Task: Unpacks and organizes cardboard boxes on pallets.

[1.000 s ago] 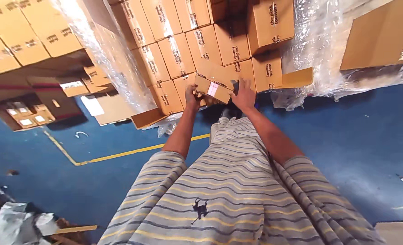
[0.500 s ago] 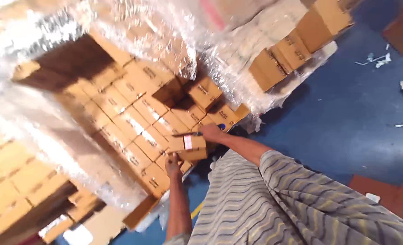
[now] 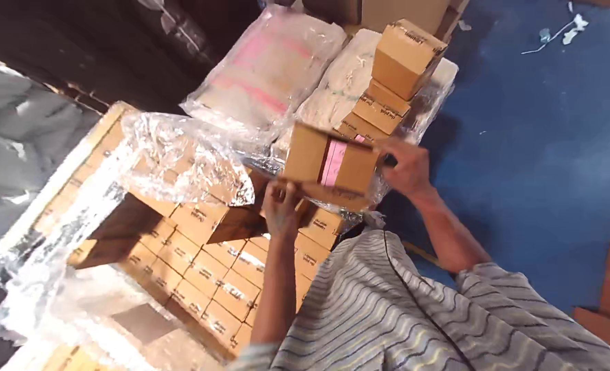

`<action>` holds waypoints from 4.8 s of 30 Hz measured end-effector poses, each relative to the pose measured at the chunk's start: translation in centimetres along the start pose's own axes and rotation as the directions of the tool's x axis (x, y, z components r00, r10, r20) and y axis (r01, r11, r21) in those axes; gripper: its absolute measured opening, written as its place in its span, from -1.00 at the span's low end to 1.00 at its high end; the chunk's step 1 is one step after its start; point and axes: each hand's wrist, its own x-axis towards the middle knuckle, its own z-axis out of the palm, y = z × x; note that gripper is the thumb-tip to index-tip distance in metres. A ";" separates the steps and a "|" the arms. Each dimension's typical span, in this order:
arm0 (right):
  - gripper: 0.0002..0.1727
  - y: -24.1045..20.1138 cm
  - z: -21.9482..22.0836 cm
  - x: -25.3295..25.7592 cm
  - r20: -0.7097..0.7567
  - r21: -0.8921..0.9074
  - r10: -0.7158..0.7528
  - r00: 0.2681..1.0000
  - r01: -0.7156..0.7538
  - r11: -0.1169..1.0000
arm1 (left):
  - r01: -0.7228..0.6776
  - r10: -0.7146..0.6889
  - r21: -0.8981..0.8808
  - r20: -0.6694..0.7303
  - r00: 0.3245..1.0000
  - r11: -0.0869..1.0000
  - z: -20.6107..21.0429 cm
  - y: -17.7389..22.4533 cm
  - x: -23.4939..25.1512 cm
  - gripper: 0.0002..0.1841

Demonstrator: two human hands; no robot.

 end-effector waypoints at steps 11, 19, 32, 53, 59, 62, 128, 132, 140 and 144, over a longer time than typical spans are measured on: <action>-0.49 22.9 -0.1 13.4 0.231 -0.396 0.480 0.846 -0.369 0.841 | 0.136 -0.226 0.278 0.320 0.920 0.951 25.8 -3.4 24.8 -0.34; -0.40 25.4 3.2 5.3 0.125 -0.060 0.494 0.861 -0.490 0.869 | -0.027 -0.066 0.136 0.634 0.770 0.990 20.7 -7.9 10.7 -0.61; -0.62 7.4 10.0 -4.5 0.479 0.333 0.040 0.877 -0.224 0.916 | 0.821 -0.425 0.366 -0.720 0.548 0.438 -7.5 -21.8 11.3 0.43; -0.38 -9.6 15.1 -17.5 0.837 0.005 0.326 0.439 -0.602 0.798 | 0.895 -0.571 0.376 -0.692 0.442 0.237 -13.1 -27.8 -11.5 0.74; -0.48 -15.7 26.6 -20.6 0.972 -0.173 0.217 0.093 -0.341 0.924 | 0.798 -0.551 0.415 -0.578 0.602 0.436 -16.5 -28.9 -16.7 0.49; -0.58 -18.1 31.4 -20.1 0.988 -0.091 0.090 0.127 -0.001 0.996 | 0.678 -0.509 0.466 -0.449 0.735 0.568 -19.5 -29.1 -16.3 0.13; -0.50 -17.5 28.9 -22.3 0.957 -0.291 0.290 -0.021 -0.125 0.949 | 0.818 -0.626 0.053 -0.616 0.479 0.573 -26.2 -29.2 -17.1 -0.26; -0.50 -15.3 28.5 -26.2 0.936 -0.337 0.353 -0.014 -0.333 0.881 | 0.769 -0.614 -0.213 -0.740 0.275 0.602 -27.0 -30.5 -18.6 -0.27; -0.52 -16.1 29.1 -29.0 0.905 -0.398 0.426 -0.005 -0.369 0.840 | 0.701 -0.524 -0.206 -0.806 0.274 0.683 -25.9 -31.8 -18.6 -0.32; -0.55 -17.3 28.1 -30.8 0.922 -0.372 0.387 -0.019 -0.321 0.871 | 0.642 -0.456 -0.199 -0.851 0.262 0.740 -25.4 -32.8 -18.4 -0.41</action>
